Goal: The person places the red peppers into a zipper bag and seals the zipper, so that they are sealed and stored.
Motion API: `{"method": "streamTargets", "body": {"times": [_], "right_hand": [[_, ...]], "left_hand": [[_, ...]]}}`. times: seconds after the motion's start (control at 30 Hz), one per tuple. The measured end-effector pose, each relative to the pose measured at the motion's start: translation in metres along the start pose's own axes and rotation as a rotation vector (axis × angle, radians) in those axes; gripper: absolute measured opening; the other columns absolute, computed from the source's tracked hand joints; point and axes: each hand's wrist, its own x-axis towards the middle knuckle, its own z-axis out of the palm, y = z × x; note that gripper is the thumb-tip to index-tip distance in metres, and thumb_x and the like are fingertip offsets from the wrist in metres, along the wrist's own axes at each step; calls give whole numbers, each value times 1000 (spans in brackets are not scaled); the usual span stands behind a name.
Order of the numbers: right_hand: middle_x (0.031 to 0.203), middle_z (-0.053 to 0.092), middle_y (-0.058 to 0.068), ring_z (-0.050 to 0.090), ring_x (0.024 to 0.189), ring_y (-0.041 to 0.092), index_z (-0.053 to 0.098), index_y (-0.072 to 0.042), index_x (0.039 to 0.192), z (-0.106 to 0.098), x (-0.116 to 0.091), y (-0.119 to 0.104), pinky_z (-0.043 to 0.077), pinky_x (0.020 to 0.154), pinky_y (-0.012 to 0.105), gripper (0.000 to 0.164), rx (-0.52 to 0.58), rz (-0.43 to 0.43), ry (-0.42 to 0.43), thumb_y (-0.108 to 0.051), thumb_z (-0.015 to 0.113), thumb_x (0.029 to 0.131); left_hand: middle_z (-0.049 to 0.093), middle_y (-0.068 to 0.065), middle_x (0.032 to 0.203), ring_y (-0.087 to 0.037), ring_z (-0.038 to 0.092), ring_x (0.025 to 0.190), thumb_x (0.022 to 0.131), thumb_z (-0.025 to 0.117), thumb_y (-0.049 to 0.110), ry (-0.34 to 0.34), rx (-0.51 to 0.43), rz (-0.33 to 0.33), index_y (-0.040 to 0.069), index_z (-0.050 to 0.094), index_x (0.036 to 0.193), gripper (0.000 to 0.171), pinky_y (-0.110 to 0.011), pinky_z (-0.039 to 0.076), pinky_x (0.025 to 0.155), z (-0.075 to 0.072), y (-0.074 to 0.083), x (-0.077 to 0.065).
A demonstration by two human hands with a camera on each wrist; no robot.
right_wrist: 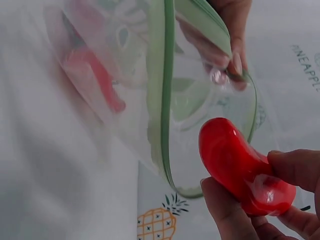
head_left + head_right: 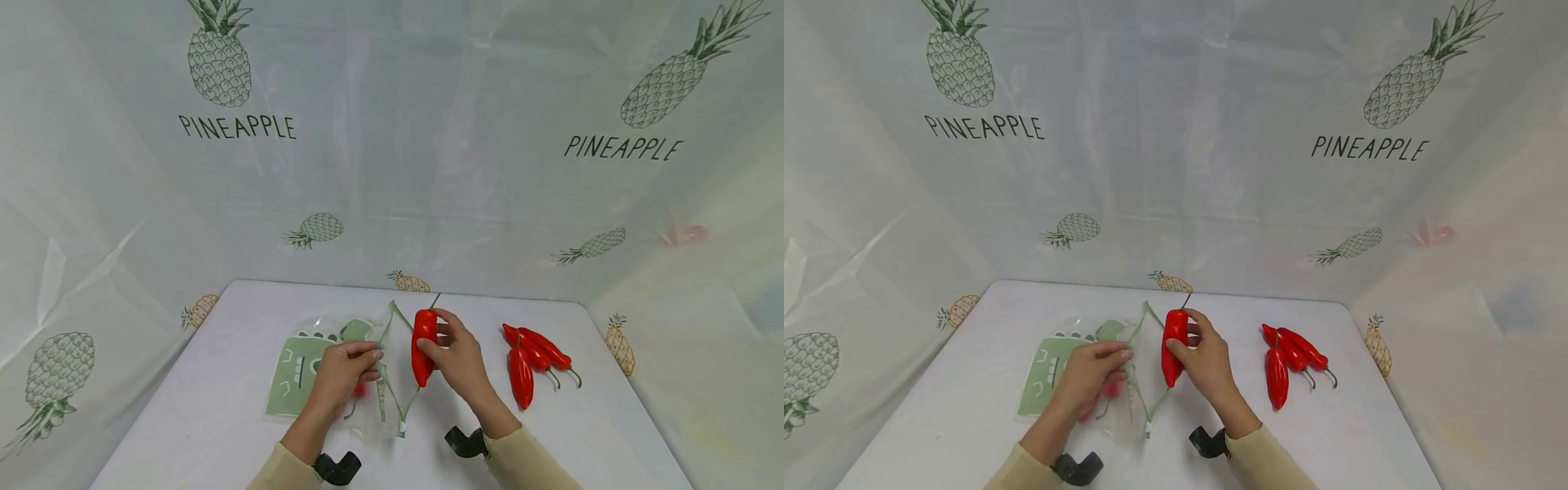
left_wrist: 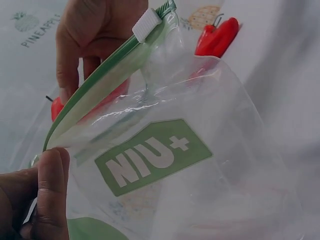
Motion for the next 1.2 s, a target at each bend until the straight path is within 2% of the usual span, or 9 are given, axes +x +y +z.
{"method": "streamTargets", "body": {"times": [0.27,0.53,0.83,0.97,1.2], "right_hand": [[128,70,18,69,106,32,55,-15,148,24,-10,-2,69,69,41,61,-50,-39,-1,-15,81,93],[124,71,20,71,101,30,55,-11,148,40,-18,-6,69,68,42,61,-112,-84,-31,-15,80,93],[119,73,18,74,97,29,56,-10,147,48,-16,-3,68,71,39,59,-138,-126,-65,-14,81,93],[120,72,18,74,98,28,55,-10,147,50,-13,-4,68,74,41,59,-154,-119,-94,-16,80,94],[116,71,15,73,93,24,56,-9,146,55,-10,-6,68,67,37,58,-245,-109,-140,-15,80,94]], "left_hand": [[74,-14,106,-15,74,78,97,78,16,0,40,1,-1,76,124,32,-28,67,74,-2,-1,-2],[75,-14,107,-17,75,77,97,79,16,-6,29,4,-1,76,124,32,-30,67,74,-2,-3,-2],[76,-17,110,-18,77,78,97,79,17,-10,11,27,-2,76,124,33,-37,68,80,-1,-1,5],[77,-16,110,-19,78,76,97,79,16,6,13,25,-1,76,122,31,-38,68,80,-2,2,8],[76,-16,105,-16,75,72,96,78,9,36,-44,29,-6,75,121,29,-30,67,73,-7,7,9]]}}
